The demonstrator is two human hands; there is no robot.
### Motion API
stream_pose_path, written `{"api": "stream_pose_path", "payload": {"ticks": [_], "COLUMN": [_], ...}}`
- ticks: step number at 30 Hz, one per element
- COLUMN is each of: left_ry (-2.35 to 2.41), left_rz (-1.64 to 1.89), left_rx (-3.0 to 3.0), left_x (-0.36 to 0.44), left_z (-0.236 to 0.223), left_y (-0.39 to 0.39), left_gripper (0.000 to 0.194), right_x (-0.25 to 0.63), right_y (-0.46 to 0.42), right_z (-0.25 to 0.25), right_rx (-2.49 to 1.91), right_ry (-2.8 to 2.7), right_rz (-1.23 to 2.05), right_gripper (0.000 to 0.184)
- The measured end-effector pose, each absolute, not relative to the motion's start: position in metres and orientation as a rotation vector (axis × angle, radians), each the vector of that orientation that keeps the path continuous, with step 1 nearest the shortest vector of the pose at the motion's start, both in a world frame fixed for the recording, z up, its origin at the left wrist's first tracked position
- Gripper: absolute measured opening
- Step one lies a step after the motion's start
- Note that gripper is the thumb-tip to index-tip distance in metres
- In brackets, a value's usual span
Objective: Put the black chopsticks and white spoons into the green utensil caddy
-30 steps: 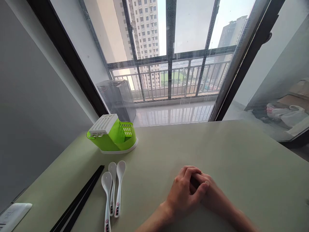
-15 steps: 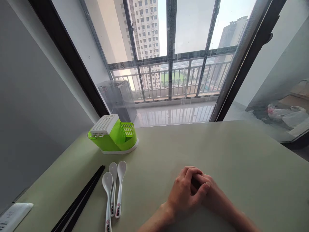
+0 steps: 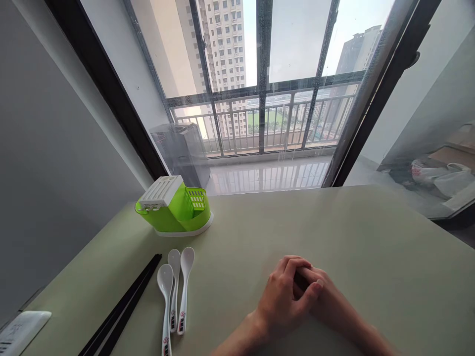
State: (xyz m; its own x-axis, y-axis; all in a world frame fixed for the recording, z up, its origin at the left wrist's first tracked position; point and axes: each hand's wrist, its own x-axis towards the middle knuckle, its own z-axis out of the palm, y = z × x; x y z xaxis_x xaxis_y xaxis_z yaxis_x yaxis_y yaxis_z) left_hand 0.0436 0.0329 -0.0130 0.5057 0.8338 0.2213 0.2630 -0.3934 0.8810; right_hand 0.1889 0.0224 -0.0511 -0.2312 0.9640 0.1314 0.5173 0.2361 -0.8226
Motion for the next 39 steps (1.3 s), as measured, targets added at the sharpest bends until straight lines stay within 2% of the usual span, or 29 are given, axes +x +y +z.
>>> {"api": "stream_pose_path", "payload": {"ticks": [39], "left_ry": [0.890], "left_rz": [0.878], "left_rx": [1.918], "left_x": [0.0440], "left_z": [-0.0129], "left_y": [0.0335], "left_gripper": [0.031], "right_x": [0.1895], "right_y": [0.0238], "right_z": [-0.0564], "right_rx": [-1.362], "right_ry": [-1.848], "right_rz": [0.870], "right_gripper": [0.022]}}
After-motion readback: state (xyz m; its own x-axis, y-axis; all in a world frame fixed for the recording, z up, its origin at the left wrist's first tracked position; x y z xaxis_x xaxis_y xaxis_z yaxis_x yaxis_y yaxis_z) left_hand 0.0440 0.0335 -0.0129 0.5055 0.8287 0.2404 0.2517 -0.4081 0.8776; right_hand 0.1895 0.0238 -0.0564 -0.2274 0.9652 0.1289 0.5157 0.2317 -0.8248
